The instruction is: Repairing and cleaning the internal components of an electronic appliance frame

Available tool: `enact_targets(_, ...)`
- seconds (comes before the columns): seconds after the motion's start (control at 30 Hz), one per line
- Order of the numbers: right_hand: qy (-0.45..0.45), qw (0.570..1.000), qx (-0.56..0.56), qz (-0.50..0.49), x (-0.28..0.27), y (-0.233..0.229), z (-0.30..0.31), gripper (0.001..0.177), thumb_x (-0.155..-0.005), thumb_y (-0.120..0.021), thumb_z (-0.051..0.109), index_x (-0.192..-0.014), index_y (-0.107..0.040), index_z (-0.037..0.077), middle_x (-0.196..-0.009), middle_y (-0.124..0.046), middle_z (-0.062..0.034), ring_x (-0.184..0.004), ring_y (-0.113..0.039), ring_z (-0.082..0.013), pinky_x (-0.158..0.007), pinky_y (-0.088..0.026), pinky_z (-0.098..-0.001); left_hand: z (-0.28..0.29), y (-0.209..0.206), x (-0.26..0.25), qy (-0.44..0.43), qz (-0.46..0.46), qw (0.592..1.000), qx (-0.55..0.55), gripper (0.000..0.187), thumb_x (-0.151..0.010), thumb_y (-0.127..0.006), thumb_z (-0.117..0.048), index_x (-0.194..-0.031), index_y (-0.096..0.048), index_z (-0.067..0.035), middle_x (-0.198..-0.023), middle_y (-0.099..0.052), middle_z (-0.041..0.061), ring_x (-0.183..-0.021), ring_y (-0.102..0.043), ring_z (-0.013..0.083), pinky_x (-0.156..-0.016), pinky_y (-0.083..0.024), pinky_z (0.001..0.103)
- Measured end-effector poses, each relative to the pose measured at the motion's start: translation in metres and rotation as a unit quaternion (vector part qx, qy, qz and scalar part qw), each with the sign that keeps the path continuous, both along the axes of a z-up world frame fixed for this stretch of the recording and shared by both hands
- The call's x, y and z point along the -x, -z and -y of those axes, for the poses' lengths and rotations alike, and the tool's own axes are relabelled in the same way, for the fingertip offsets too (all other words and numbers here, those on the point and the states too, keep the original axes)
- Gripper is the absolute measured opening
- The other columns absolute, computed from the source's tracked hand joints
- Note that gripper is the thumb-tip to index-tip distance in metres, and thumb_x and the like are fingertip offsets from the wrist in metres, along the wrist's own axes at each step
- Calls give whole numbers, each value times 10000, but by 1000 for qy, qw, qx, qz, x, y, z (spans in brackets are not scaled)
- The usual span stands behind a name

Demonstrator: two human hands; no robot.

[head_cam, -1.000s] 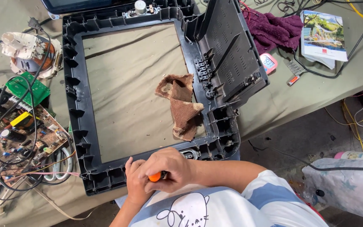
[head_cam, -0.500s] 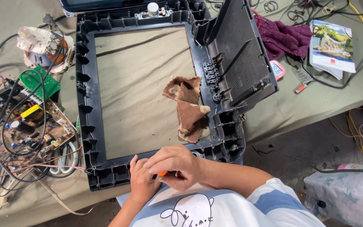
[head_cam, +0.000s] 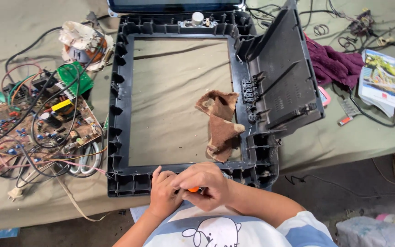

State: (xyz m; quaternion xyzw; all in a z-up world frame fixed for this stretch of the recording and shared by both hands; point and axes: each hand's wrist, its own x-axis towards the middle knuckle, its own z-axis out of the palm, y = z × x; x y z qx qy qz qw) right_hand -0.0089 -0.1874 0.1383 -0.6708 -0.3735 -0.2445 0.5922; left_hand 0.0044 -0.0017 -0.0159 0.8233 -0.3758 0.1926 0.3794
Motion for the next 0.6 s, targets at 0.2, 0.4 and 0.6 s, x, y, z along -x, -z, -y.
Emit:
enact_targets(0.2,-151,986,-19,-74,-21,-7,5,378,-1054,-463,249,-735,-588,88,-1135,-640,-225,-823,-688,-314,-770,-560,-381,6,-14,1,-32,11,999,-27,94,-850,-695,-121,-831,-698,-213,-847,-687,2,-758,-575,249,-1040,-379,542)
enact_targets(0.4,-315,929,-2,-195,-31,-3,-4,276,-1108,-523,310,-998,-659,96,-802,-704,-35,-643,-645,-192,-660,-535,-314,0,14,1,-18,6,1000,2,112,-850,-661,-209,-769,-701,-143,-694,-667,12,-845,-617,212,-1059,-389,585)
enact_targets(0.6,-157,974,-45,-158,-16,5,-18,390,-1095,-514,339,-792,-585,103,-655,-600,-6,-544,-529,-199,-539,-434,-316,4,7,1,-25,4,1000,15,145,-824,-668,-128,-692,-613,-158,-633,-559,-26,-746,-565,186,-1057,-365,553)
